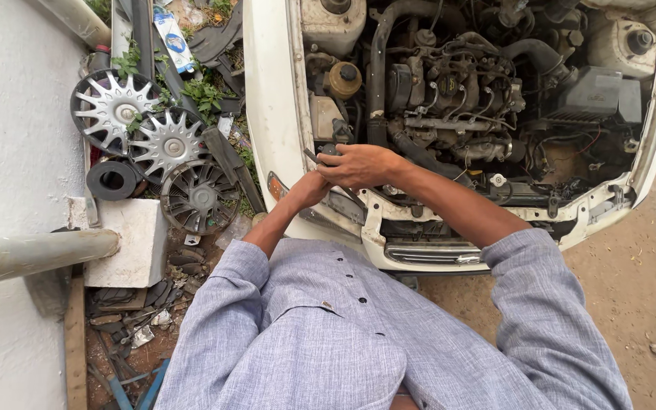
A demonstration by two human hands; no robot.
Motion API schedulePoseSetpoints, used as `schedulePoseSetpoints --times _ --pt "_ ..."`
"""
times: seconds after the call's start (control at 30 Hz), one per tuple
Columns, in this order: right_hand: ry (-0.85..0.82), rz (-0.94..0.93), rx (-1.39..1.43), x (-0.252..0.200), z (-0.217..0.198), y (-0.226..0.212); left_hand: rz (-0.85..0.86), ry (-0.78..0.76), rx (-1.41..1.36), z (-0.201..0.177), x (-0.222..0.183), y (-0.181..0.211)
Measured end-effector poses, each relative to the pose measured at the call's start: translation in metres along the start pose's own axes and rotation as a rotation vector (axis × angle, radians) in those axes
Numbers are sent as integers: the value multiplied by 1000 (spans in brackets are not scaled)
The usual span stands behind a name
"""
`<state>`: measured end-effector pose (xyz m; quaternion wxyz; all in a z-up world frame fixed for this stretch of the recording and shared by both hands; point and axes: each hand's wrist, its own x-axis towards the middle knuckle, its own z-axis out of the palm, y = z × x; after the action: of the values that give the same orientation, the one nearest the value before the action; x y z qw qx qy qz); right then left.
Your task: The person uses a tool to unscrew and pry at the mounting points of a white car's front headlight assembly inside the engine bay.
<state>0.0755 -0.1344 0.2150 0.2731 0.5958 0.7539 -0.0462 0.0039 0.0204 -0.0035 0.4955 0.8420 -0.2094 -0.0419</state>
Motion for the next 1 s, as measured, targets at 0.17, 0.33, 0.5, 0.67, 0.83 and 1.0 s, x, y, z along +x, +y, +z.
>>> schedulePoseSetpoints --times 0.17,0.33,0.5,0.67,0.83,1.0 --pt "216 19 -74 3 14 -5 -95 -38 9 1 -3 8" --pt "289 297 97 9 32 -23 -111 -58 111 14 6 -11" --pt "87 893 644 29 35 -41 -123 17 19 24 6 -3" --pt "259 1280 1216 26 25 -35 -166 28 29 17 3 23" --pt "203 933 1153 -4 1 -26 -96 54 39 16 2 22" --pt "93 237 190 -33 0 -23 -20 50 45 18 6 16"
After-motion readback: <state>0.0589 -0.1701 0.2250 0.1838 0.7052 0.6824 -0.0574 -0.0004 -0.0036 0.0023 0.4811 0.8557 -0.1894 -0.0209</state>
